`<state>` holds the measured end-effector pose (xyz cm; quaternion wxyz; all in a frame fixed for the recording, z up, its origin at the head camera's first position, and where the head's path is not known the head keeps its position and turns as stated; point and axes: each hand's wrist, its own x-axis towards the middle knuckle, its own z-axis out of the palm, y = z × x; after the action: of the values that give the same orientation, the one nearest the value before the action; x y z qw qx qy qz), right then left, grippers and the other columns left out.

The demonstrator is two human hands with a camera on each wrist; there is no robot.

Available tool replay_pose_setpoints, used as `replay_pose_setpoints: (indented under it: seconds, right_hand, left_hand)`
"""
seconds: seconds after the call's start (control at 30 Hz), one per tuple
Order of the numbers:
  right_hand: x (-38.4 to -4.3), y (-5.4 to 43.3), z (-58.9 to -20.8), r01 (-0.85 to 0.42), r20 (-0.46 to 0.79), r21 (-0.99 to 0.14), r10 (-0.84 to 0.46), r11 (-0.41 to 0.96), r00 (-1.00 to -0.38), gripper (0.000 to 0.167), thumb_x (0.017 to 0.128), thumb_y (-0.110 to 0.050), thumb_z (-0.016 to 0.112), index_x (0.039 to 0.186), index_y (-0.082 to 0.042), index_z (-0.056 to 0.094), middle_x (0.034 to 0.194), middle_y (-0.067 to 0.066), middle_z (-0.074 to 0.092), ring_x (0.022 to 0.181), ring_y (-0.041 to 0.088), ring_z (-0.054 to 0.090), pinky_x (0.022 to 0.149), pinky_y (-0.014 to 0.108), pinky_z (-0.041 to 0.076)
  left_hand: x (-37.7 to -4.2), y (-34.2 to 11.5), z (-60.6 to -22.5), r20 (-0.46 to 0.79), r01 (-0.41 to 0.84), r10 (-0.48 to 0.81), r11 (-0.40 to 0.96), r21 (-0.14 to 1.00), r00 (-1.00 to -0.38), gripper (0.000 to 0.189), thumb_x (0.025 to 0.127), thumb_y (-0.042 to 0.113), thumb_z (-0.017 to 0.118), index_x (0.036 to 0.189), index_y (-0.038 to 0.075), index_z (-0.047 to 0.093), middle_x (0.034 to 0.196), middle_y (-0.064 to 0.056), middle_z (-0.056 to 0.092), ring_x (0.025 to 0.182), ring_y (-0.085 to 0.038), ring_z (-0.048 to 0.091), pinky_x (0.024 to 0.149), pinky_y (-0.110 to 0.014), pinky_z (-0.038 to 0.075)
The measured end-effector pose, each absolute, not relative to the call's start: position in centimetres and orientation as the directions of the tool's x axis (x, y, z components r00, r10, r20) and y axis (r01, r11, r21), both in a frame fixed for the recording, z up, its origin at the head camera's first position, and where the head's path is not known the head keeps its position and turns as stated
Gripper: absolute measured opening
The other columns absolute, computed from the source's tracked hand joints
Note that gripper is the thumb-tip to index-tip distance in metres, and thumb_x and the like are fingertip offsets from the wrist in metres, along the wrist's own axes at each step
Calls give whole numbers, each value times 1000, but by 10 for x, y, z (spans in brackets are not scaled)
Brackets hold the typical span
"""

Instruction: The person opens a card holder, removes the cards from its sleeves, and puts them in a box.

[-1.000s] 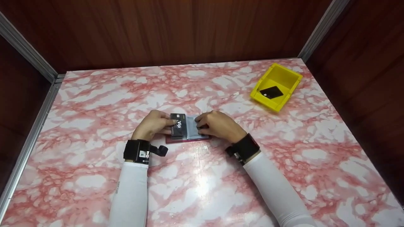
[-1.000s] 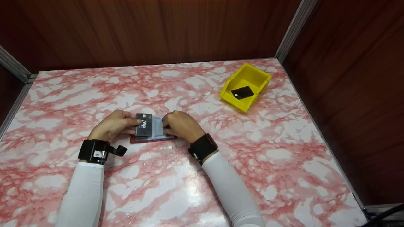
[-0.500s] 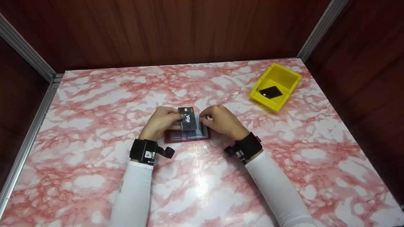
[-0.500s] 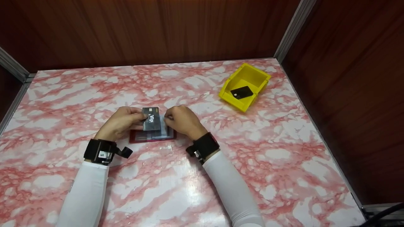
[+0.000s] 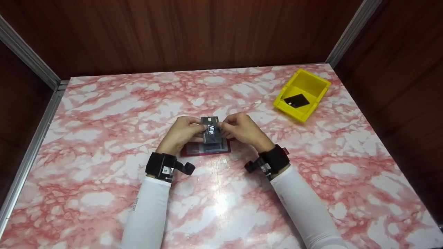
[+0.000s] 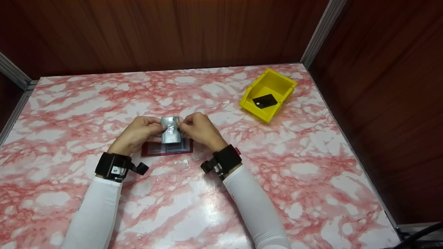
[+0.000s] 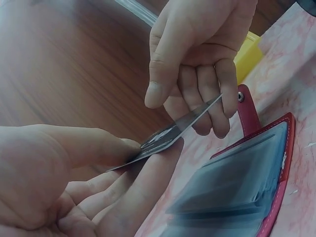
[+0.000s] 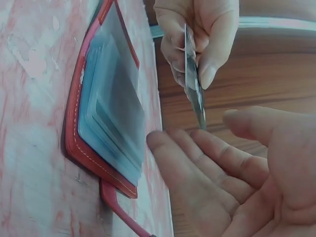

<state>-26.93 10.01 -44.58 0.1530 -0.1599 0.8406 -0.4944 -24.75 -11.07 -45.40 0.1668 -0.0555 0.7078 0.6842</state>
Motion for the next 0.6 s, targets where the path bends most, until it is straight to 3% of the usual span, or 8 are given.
replay_pose_setpoints:
  seconds: [0.43, 0.6]
  right_hand:
    - [-268, 99, -445, 9, -160, -942, -427, 335, -890, 19, 82, -16, 70, 88, 0, 63, 73, 14, 69, 66, 27, 69, 68, 47, 58]
    - [-269, 99, -444, 121, -236, -949, -400, 291, -885, 23, 79, -16, 73, 94, 0, 65, 82, 14, 71, 66, 21, 69, 70, 43, 59]
  left_hand:
    - [-248, -113, -453, -314, -308, 172, 60, 949, -934, 25, 85, 12, 65, 106, 0, 61, 97, -16, 68, 75, -22, 70, 72, -33, 59]
    - [-248, -112, -453, -312, -308, 167, 50, 950, -935, 26, 85, 13, 65, 107, 1, 61, 96, -16, 69, 76, -22, 70, 73, -33, 59]
